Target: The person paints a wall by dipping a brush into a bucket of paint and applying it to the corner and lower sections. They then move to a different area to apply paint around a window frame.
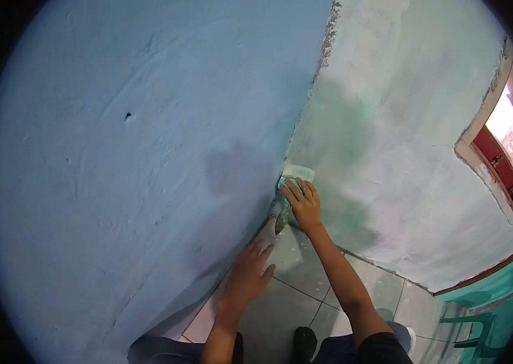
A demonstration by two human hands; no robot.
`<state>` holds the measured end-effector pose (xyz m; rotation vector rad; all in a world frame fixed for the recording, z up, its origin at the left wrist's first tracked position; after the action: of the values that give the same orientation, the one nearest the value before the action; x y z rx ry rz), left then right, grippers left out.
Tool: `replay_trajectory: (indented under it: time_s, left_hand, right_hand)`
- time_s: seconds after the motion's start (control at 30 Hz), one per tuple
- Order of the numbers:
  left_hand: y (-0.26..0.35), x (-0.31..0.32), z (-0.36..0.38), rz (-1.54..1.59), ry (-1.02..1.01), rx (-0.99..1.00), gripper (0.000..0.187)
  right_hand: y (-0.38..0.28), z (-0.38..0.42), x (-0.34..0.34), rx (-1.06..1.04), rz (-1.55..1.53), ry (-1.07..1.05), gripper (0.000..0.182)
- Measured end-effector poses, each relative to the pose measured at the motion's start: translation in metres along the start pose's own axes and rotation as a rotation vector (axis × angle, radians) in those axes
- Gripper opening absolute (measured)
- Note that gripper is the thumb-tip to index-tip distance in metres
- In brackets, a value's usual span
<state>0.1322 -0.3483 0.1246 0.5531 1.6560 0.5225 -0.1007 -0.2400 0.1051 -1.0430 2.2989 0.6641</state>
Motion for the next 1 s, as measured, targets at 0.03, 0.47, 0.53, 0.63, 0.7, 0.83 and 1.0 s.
replay_trajectory:
  time_s: [0.03,0.47,0.53,0.63,0.7,0.83,1.0]
  left_hand:
    - [-0.008,0.000,0.007,-0.026,-0.005,-0.036,0.054]
    - [0.003,-0.005,0.007,-0.015,-0.026,-0.035,0.053]
    - [0.006,-0.008,0.005,-0.008,-0.025,-0.030,0.053]
    - [0.009,-0.008,0.004,-0.004,-0.015,-0.009,0.053]
    - [0.011,-0.010,0.004,-0.009,-0.001,0.000,0.053]
    - [0.011,-0.017,0.007,-0.030,-0.026,-0.044,0.053]
    - [0.013,-0.014,0.005,-0.032,-0.027,-0.036,0.053]
  right_hand:
    - [0.000,0.004,0.005,0.016,-0.013,-0.003,0.040]
    - [-0.021,0.027,0.013,0.069,-0.100,-0.078,0.054]
    - [-0.028,0.031,0.007,0.086,-0.101,-0.055,0.056]
    - [-0.044,0.047,0.012,0.097,-0.106,-0.084,0.059]
    - [-0.048,0.062,0.025,0.137,-0.189,-0.203,0.059]
    - [-0.041,0.067,0.037,0.245,-0.142,-0.294,0.055]
    - [-0.021,0.046,0.028,0.250,-0.135,-0.196,0.053]
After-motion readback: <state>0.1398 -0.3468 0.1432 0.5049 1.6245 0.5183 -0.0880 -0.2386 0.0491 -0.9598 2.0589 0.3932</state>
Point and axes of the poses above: each hand's wrist, its own z-axis away from the middle knuckle, its own x-axis out of the palm, y = z × x, the point moved 4 cm from there along -z, towards the middle knuckle, and after that the axes turned 2 degrees about -z, right-handed, at the moved point
